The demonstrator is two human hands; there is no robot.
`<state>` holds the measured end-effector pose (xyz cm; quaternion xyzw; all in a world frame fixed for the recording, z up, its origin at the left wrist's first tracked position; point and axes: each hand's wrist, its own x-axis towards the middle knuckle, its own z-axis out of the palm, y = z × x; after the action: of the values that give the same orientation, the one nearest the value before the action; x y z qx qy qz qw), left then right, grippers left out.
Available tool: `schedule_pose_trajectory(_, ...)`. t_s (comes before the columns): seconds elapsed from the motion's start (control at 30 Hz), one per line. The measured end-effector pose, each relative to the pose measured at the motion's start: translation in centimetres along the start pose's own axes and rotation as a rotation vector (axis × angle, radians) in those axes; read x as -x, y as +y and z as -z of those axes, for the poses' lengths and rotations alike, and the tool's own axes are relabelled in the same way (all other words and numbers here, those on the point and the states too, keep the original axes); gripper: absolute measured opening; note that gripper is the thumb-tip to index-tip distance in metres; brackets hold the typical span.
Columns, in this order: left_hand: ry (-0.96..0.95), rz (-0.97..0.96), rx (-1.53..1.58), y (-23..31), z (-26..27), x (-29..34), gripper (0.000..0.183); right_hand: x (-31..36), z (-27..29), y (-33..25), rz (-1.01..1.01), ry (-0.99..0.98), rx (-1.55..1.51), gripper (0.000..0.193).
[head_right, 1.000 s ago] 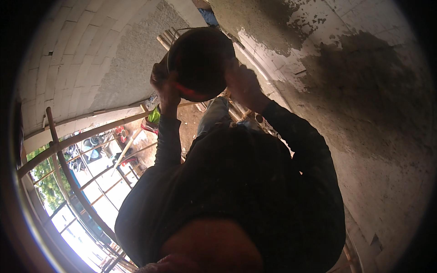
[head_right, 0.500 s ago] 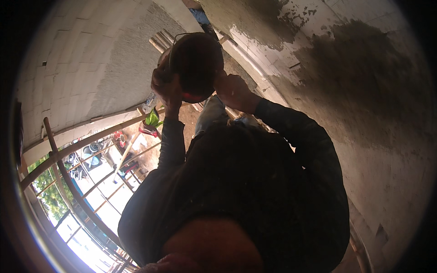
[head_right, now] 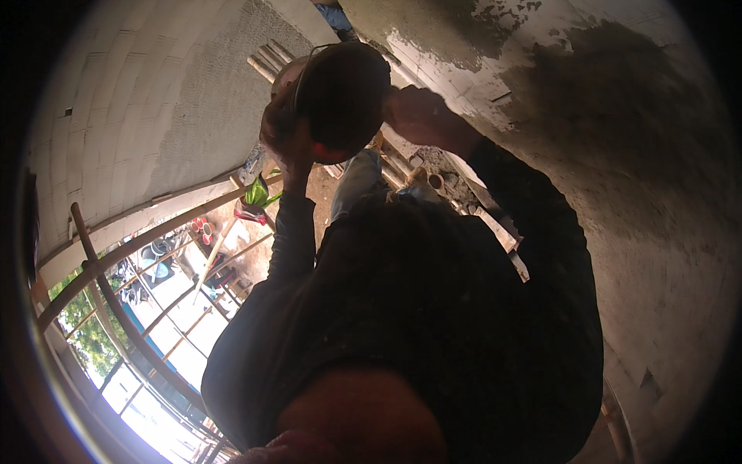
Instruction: The person scoops wet cement from a red basin with a trowel and applies it to a tiled wall, smoothing the surface repeatedly. The person works on a single wall section while standing on scaffolding.
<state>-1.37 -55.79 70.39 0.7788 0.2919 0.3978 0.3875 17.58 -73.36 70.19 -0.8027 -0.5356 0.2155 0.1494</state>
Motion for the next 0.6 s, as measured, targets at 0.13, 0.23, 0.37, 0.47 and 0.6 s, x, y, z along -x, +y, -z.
schedule_pose_trajectory(0.13, -0.074, -0.059, 0.011, 1.1, -0.3, 0.4, 0.045, 0.0, 1.2, 1.1, -0.080, -0.060, 0.030, 0.029)
schedule_pose_trajectory(0.23, -0.066, -0.239, 0.044, 2.9, -1.6, -0.1, 0.046, -0.9, -2.1, 4.8, 0.124, 0.011, -0.011, 0.031)
schedule_pose_trajectory(0.37, -0.121, -0.145, 0.250, 4.0, -0.6, -0.1, 0.043, 0.0, -0.7, 4.8, -0.147, -0.479, -0.606, 0.046)
schedule_pose_trajectory(0.47, -0.092, -0.163, 0.339, 3.8, -1.4, 0.1, 0.044, 1.3, -1.4, 3.4, -0.322, -0.567, -0.845, 0.064)
schedule_pose_trajectory(0.6, -0.077, -0.140, 0.417, 3.7, -1.6, -0.1, 0.046, 3.8, -2.8, 1.0, -0.442, -0.508, -1.287, 0.043)
